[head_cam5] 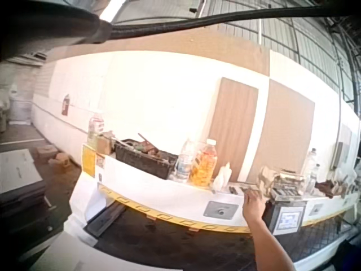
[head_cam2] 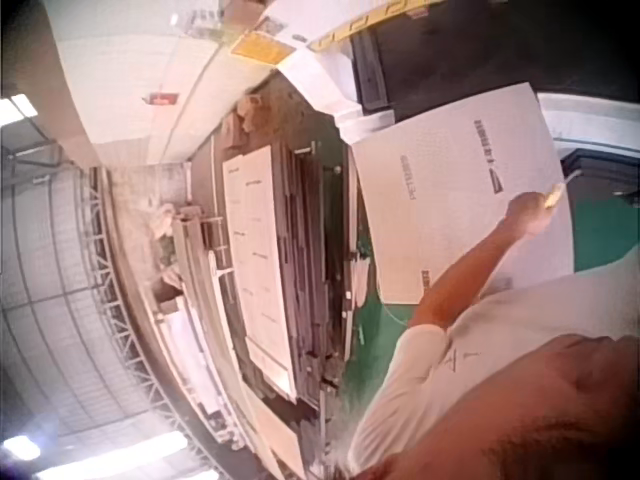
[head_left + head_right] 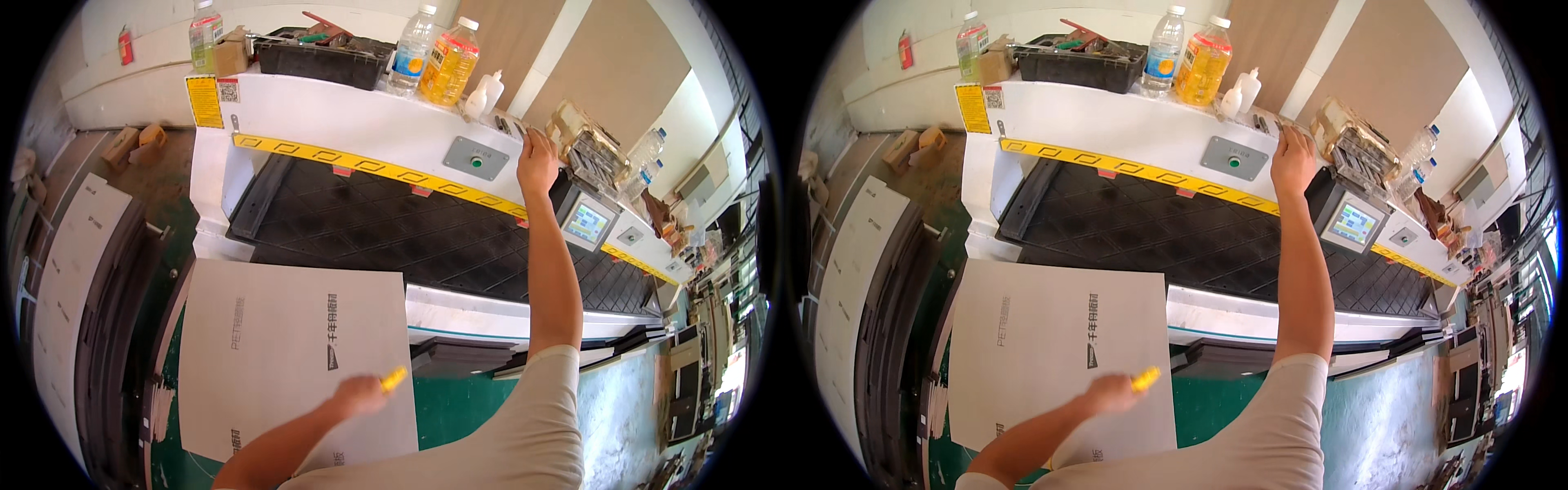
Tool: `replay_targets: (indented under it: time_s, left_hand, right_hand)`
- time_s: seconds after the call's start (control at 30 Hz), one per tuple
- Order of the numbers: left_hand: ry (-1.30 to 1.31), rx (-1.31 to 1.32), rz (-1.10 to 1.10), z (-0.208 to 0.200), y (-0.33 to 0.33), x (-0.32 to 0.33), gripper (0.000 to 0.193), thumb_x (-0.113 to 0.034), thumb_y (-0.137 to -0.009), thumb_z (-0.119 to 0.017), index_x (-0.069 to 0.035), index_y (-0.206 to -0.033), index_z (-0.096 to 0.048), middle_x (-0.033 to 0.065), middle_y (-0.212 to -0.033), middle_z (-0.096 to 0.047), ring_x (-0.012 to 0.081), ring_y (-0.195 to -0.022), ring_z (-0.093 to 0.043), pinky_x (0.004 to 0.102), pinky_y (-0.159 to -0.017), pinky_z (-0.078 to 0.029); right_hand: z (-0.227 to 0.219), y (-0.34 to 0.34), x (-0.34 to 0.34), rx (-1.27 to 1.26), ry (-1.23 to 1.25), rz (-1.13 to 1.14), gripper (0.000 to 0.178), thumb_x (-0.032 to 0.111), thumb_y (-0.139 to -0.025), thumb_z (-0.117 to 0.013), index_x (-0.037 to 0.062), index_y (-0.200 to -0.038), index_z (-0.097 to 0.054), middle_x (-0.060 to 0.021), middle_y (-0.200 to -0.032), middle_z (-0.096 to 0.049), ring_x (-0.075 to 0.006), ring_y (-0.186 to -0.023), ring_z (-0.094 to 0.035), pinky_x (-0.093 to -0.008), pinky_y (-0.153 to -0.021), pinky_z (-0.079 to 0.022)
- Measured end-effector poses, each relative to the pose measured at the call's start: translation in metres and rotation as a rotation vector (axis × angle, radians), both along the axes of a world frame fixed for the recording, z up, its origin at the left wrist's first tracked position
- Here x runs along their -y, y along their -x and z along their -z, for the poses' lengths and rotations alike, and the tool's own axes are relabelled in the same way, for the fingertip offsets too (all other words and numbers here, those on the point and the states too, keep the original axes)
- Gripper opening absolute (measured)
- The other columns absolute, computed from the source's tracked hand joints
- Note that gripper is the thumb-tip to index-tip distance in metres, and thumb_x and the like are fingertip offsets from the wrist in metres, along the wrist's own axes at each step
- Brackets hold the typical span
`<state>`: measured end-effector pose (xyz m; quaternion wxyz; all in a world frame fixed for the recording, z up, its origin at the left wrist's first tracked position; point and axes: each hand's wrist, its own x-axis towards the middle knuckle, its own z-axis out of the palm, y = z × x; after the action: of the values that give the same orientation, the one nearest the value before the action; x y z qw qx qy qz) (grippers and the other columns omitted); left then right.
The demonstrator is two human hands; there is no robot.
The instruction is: The person uses a yellow air blow gun to clean dust and debris from the surface of large white panels. They handle the panels one by one, lifting them from a stack, blowing them clean, and placing them onto a machine or a different stack.
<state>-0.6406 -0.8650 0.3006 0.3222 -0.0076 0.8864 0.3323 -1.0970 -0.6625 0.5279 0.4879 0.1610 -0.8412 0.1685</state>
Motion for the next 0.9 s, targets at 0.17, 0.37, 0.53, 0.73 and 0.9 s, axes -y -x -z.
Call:
replay_targets:
  time_s: [0.17,0.37,0.53,0.73,0.9]
  left_hand:
    - [-0.095,0.189,0.04,0.004,-0.035,-0.003,0.056,-0.058,-0.096,-0.059,-0.005,-0.106,-0.072,0.0171,-0.097,-0.075,0.0326,-0.083,-0.072,0.0451,-0.078,-0.055]
    - [-0.666,0.035,-1.374,0.022,-0.062,0.137,0.051,-0.042,-0.096,-0.07,-0.003,-0.123,-0.052,0.0045,-0.092,-0.055,0.0128,-0.068,-0.058,0.0332,-0.058,-0.055]
    - [-0.931,-0.207,-1.637,0.029,-0.096,0.143,0.065,-0.034,-0.099,-0.068,0.0,-0.146,-0.038,0.0132,-0.13,-0.053,0.0198,-0.111,-0.058,0.0364,-0.086,-0.054]
    - [-1.066,-0.282,-1.387,0.019,-0.2,0.164,0.059,-0.028,-0.103,-0.062,0.0,-0.151,-0.041,0.0162,-0.146,-0.052,0.0224,-0.131,-0.054,0.0375,-0.101,-0.049]
    - [-0.516,-0.206,-1.166,0.022,-0.309,0.231,0.05,-0.03,-0.098,-0.065,-0.003,-0.14,-0.055,0.0132,-0.138,-0.063,0.033,-0.121,-0.065,0.0454,-0.098,-0.053]
  right_hand:
    - [-0.019,0.036,-0.04,0.318,-0.381,0.312,0.043,0.015,-0.092,-0.061,0.0174,-0.134,-0.067,-0.0128,-0.156,-0.047,-0.0373,-0.147,-0.036,-0.0591,-0.116,-0.033]
    - [0.103,-0.156,0.136,0.554,0.416,-0.637,0.036,0.01,-0.1,-0.059,-0.0045,-0.132,-0.062,-0.0223,-0.131,-0.065,-0.0367,-0.124,-0.06,-0.0428,-0.11,-0.043]
    - [0.285,-0.454,0.227,1.751,0.755,-1.293,0.076,0.039,-0.106,-0.058,0.0085,-0.164,-0.02,-0.0102,-0.159,-0.044,-0.0249,-0.139,-0.05,-0.0397,-0.112,-0.042]
    - [0.289,-0.593,0.285,2.024,1.582,-0.916,0.072,0.013,-0.104,-0.048,0.0195,-0.166,-0.012,-0.015,-0.161,-0.039,-0.03,-0.145,-0.044,-0.0411,-0.114,-0.043]
    - [0.289,-0.583,0.295,1.943,1.731,-1.175,0.088,-0.002,-0.084,-0.05,0.0224,-0.164,-0.022,-0.0179,-0.159,-0.039,-0.0401,-0.144,-0.044,-0.0447,-0.1,-0.057]
